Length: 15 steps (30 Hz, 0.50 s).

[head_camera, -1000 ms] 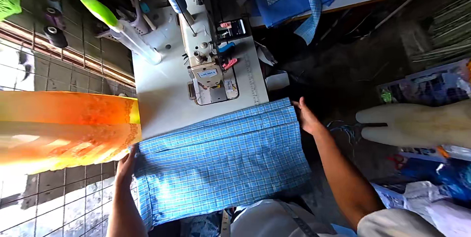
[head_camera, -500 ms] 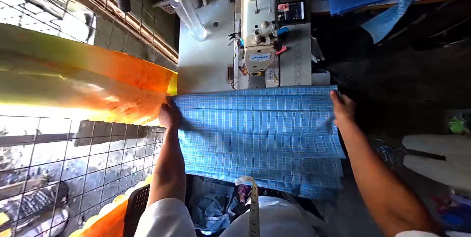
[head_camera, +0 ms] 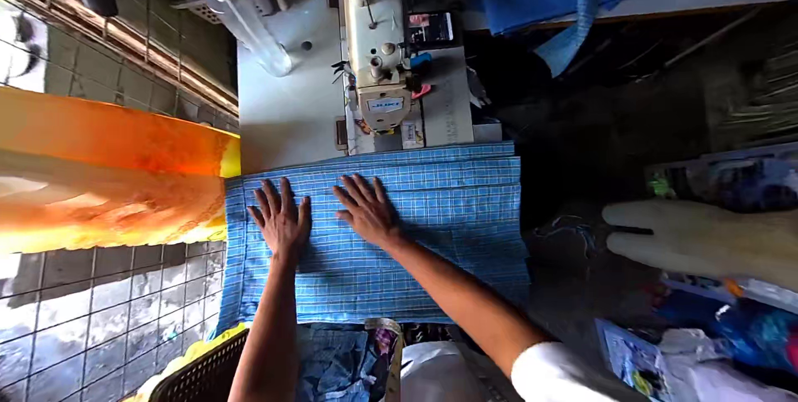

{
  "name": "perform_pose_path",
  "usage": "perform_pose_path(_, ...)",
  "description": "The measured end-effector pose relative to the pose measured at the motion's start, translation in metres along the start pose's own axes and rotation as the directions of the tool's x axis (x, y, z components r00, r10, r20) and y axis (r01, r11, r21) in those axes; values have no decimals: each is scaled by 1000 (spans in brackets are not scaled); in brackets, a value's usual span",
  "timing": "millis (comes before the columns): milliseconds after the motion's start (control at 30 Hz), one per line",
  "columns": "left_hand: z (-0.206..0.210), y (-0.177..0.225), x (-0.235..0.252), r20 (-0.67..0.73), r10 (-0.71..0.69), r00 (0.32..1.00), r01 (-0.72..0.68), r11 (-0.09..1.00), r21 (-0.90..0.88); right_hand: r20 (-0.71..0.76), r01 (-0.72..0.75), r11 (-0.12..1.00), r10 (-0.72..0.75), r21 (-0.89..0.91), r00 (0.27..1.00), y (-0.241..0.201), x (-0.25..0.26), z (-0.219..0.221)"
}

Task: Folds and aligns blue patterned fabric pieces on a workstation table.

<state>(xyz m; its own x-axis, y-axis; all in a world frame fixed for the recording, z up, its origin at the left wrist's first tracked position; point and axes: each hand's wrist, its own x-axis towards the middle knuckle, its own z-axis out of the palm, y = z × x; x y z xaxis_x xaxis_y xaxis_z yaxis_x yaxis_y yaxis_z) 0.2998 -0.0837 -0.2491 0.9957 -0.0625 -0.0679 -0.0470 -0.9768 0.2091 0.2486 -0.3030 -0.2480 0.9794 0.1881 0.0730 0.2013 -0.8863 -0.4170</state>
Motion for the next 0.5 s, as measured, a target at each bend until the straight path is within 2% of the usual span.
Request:
perform_pose_path(67,0,-7,0,18,-8,1000,8,1000,11,-58,-80,994,75,-78,996,60,-33,-9)
perform_pose_path(133,-3,-9,5,36,-1,999,0,1000,25,-70,-290,944,283,-156,957,139,-86,-38)
perform_pose_path(167,-2,-11,7,47,6,999,-8,1000,29,-72,-432,889,426,-149,902,174,-117,-54)
perform_pose_path(233,-2,-16,12,63,29,998,-31,999,30,-103,-716,692,708,-96,698,229,-175,-82)
perform_pose_path(267,-6,-18,18,74,50,996,-52,998,28,-147,-787,614,775,-54,615,245,-194,-94)
perform_pose_path(300,-13,-17,23,75,72,995,-74,997,23,-181,-813,582,797,-24,576,245,-201,-110)
perform_pose_path(333,-18,-16,19,58,84,995,-85,996,15,-203,-797,604,780,-5,592,231,-201,-124)
perform_pose_path(400,-32,-4,-9,30,53,998,-53,999,7,-168,-702,711,698,42,697,170,-186,-134)
perform_pose_path(500,-35,22,-61,65,4,998,-3,1000,-12,-72,-405,911,411,81,909,58,-146,-92)
